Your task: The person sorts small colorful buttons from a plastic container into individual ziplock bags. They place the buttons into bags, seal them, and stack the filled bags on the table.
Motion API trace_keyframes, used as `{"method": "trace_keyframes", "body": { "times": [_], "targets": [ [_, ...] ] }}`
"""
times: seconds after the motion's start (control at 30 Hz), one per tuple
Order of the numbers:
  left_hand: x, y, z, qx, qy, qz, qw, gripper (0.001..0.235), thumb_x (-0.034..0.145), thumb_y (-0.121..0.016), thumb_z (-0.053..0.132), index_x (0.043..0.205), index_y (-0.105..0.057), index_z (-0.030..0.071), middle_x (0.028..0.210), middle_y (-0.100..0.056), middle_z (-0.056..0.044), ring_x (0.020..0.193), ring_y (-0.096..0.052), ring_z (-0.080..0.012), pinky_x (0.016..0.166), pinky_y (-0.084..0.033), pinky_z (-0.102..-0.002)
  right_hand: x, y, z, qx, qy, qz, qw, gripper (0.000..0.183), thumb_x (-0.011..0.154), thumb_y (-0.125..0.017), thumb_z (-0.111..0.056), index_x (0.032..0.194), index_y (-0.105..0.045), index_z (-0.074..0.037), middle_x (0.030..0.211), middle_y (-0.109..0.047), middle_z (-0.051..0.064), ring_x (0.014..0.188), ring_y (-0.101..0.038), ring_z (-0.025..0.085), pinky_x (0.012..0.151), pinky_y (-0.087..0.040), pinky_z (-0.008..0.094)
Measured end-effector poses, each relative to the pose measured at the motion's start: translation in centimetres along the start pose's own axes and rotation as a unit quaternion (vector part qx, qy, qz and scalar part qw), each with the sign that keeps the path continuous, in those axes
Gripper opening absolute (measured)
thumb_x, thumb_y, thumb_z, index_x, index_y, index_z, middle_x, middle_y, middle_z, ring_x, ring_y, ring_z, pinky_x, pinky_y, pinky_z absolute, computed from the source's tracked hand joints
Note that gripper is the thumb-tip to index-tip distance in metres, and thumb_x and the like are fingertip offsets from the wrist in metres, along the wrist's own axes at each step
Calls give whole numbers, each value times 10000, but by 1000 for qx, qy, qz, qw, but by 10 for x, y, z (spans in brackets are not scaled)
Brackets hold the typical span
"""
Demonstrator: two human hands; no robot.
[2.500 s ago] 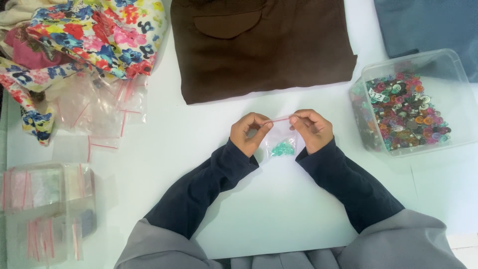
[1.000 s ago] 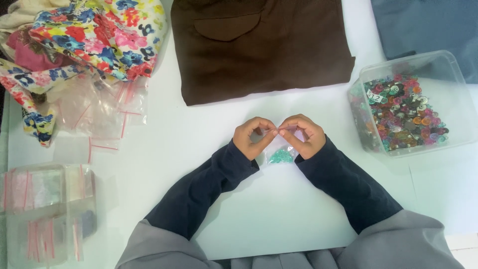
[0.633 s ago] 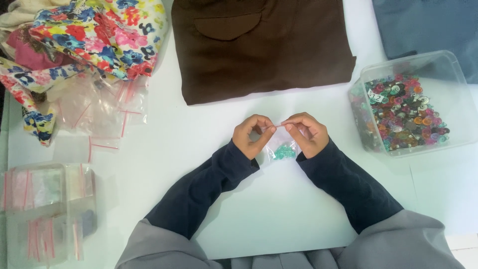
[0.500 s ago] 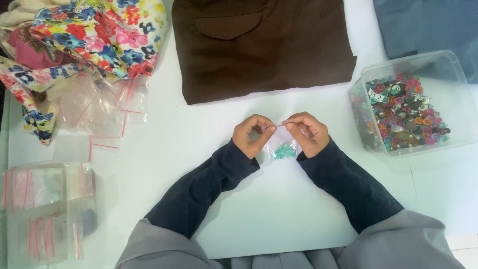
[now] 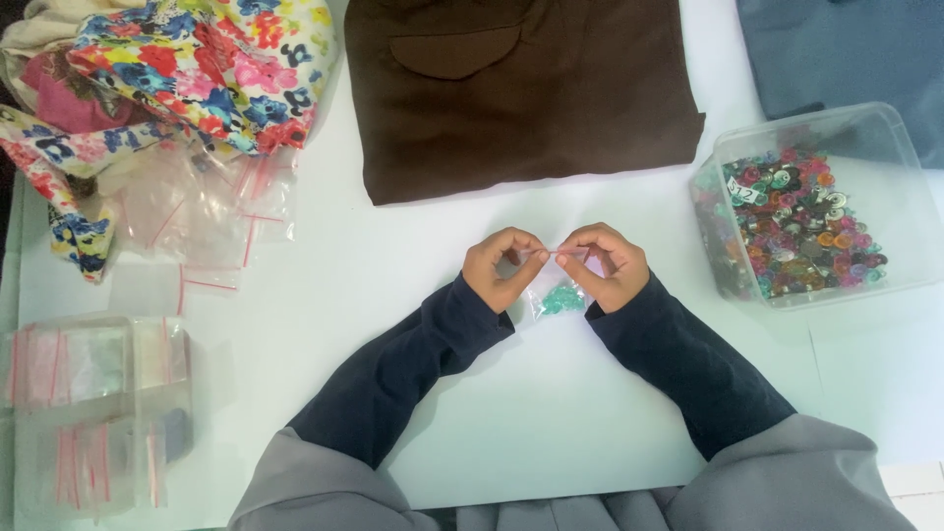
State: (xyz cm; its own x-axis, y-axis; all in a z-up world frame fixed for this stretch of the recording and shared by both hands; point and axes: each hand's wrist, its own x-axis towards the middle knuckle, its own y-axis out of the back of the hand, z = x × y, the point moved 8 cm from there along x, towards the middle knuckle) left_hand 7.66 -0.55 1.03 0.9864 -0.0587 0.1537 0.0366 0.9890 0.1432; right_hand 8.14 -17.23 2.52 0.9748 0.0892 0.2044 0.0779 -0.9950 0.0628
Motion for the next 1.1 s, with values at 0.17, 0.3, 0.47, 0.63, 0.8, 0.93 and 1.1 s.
{"method": "trace_keyframes", "body": {
  "times": [0.17, 0.3, 0.47, 0.63, 0.8, 0.93, 1.1],
  "targets": [
    [0, -1, 6, 0, -8, -7, 1000, 91, 901, -794, 121, 966, -732, 138, 832, -704, -53, 790, -611, -181, 786, -550, -333, 1, 3, 10, -3, -20, -1, 1000, 58, 892, -777, -26, 939, -743, -24, 847, -707, 95, 841, -644, 164, 806, -499, 288],
    [-1, 0, 1, -1, -9, -1, 1000, 47, 931, -766, 98, 955, -728, 111, 821, -699, -65, 791, -611, -181, 772, -546, -325, 1, 2, 4, -9, -24, -16, 1000, 91, 902, -768, -56, 984, -744, -25, 886, -726, 108, 869, -634, 169, 831, -491, 302],
    [0, 0, 2, -8, -21, 2, 1000, 67, 916, -784, 117, 948, -726, 126, 843, -719, -49, 798, -616, -166, 768, -546, -311, 2, 2, 4, -1, -10, 0, 1000, 35, 926, -759, -39, 950, -757, -14, 830, -726, 104, 812, -664, 161, 804, -541, 297],
    [-6, 13, 1, -5, -23, 18, 1000, 60, 929, -775, 111, 912, -717, 109, 834, -721, -61, 784, -621, -176, 755, -540, -309, -2, -9, -6, 0, -8, -12, 1000, 69, 948, -731, -44, 992, -767, -5, 852, -745, 135, 824, -701, 189, 811, -568, 321],
    [-26, 37, 2, -4, -16, 5, 1000, 22, 938, -750, 89, 927, -735, 101, 786, -732, -58, 785, -667, -178, 754, -542, -299, -9, -33, -14, -13, 3, -76, 997, 127, 918, -747, -39, 1037, -778, -9, 870, -769, 108, 813, -682, 139, 805, -552, 306],
    [-52, 64, 4, 5, -13, 20, 1000, 32, 950, -747, 118, 944, -731, 92, 805, -732, -72, 804, -670, -184, 754, -539, -288, -13, -58, -19, -44, -1, -121, 992, 81, 900, -771, -63, 975, -802, -59, 818, -756, 70, 783, -632, 111, 807, -540, 285],
    [-87, 103, 6, 6, -12, 57, 998, 49, 951, -743, 131, 989, -738, 102, 811, -747, -78, 809, -685, -186, 731, -554, -284, -14, -116, -23, 4, 0, -195, 981, 68, 894, -747, -25, 940, -797, -24, 767, -762, 108, 746, -679, 145, 789, -546, 295]
  ]
}}
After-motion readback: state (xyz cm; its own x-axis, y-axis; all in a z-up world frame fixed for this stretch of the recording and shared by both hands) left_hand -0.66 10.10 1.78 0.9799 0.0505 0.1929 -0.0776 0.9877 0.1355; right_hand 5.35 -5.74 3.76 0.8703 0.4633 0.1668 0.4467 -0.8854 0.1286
